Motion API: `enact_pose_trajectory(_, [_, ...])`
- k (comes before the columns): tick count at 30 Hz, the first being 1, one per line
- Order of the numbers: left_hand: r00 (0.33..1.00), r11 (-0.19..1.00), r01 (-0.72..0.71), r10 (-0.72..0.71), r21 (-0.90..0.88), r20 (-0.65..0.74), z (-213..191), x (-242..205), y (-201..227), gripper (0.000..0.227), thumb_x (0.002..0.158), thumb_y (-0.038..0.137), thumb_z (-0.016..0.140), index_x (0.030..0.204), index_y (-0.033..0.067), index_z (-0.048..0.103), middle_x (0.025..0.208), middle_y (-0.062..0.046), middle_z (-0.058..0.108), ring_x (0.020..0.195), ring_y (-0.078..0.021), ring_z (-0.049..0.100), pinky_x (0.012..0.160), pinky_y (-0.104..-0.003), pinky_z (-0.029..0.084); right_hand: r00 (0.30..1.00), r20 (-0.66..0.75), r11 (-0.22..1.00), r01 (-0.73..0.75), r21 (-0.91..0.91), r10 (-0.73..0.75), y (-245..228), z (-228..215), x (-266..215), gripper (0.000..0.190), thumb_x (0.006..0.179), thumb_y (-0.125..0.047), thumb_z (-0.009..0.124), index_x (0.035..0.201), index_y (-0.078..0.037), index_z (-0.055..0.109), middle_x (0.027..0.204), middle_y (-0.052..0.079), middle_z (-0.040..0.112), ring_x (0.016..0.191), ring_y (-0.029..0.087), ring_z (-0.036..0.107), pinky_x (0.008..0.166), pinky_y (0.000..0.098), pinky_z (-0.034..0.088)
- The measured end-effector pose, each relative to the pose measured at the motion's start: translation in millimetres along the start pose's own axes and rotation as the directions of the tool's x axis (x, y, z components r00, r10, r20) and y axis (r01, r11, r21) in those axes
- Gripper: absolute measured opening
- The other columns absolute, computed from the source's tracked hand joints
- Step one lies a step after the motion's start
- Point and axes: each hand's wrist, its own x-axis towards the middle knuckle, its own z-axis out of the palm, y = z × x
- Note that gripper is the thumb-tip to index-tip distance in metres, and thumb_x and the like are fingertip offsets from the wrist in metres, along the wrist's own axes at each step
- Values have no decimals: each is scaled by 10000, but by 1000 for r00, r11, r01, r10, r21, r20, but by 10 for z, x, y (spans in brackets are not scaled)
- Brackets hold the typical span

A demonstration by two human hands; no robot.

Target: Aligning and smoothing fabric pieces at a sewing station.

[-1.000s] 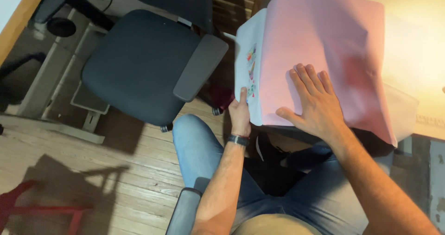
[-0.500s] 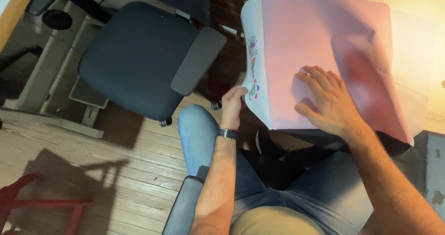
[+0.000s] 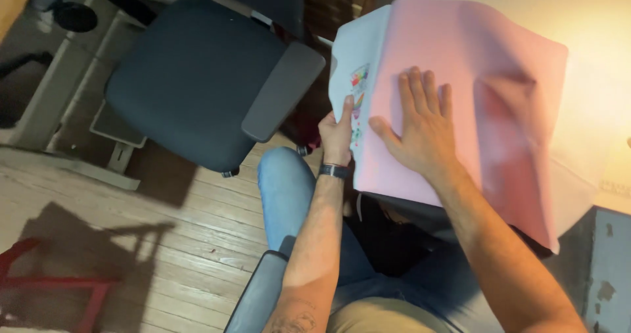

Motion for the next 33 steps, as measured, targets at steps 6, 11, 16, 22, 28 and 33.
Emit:
enact_pose_trajectory(6, [999, 1000, 24, -24, 11, -28, 29, -41, 81, 359, 885, 378, 815, 773, 47, 730, 630, -86, 691, 562, -148, 661, 555, -263, 543, 999, -26, 1000, 21, -14, -21, 45, -64, 72, 900, 1000, -684, 430, 1607, -22, 377, 1641, 229, 375, 1537, 408, 291, 1256, 593, 126])
enact_pose_trajectory(11, [998, 1000, 15, -16, -7, -69, -62, -117, 214, 362, 896, 363, 805, 742, 52, 705, 608, -83, 678, 547, -138, 652, 544, -259, 535, 998, -5, 998, 60, 0, -60, 92, -58, 55, 905, 984, -698, 429, 1619, -57, 364, 1654, 198, 365, 1539, 384, 293, 1259, 586, 146])
enact_pose_trajectory(16, [999, 998, 10, -6, 70, -54, -42, -141, 112, 391, 867, 423, 820, 731, 72, 715, 595, -73, 672, 537, -140, 642, 540, -275, 532, 998, -19, 998, 58, 4, -58, 69, -68, 23, 937, 957, -703, 454, 1620, -48, 360, 1658, 208, 358, 1544, 391, 286, 1266, 584, 129])
enact_pose_trajectory(22, [994, 999, -38, 40, 20, -99, -93, -184, 84, 348, 893, 354, 807, 715, 76, 697, 589, -62, 673, 528, -102, 626, 538, -224, 504, 995, -19, 995, 102, -7, -102, 158, -74, -57, 935, 946, -710, 453, 1623, -71, 363, 1656, 188, 365, 1547, 369, 285, 1267, 563, 155])
enact_pose_trajectory(28, [994, 999, -36, 38, 25, -106, -141, -240, 18, 351, 900, 364, 807, 724, 76, 711, 616, -59, 683, 559, -116, 624, 561, -259, 517, 990, -40, 990, 136, -22, -137, 135, -68, -66, 930, 938, -694, 485, 1620, -71, 377, 1652, 186, 379, 1544, 362, 300, 1265, 553, 165])
enact_pose_trajectory(33, [991, 999, -37, 40, 25, -127, -125, -332, 123, 351, 888, 357, 809, 688, 91, 696, 545, -33, 643, 494, -91, 593, 504, -213, 467, 985, -30, 985, 171, -7, -171, 66, -102, -63, 924, 966, -695, 458, 1618, -44, 393, 1643, 211, 395, 1543, 377, 303, 1269, 538, 150])
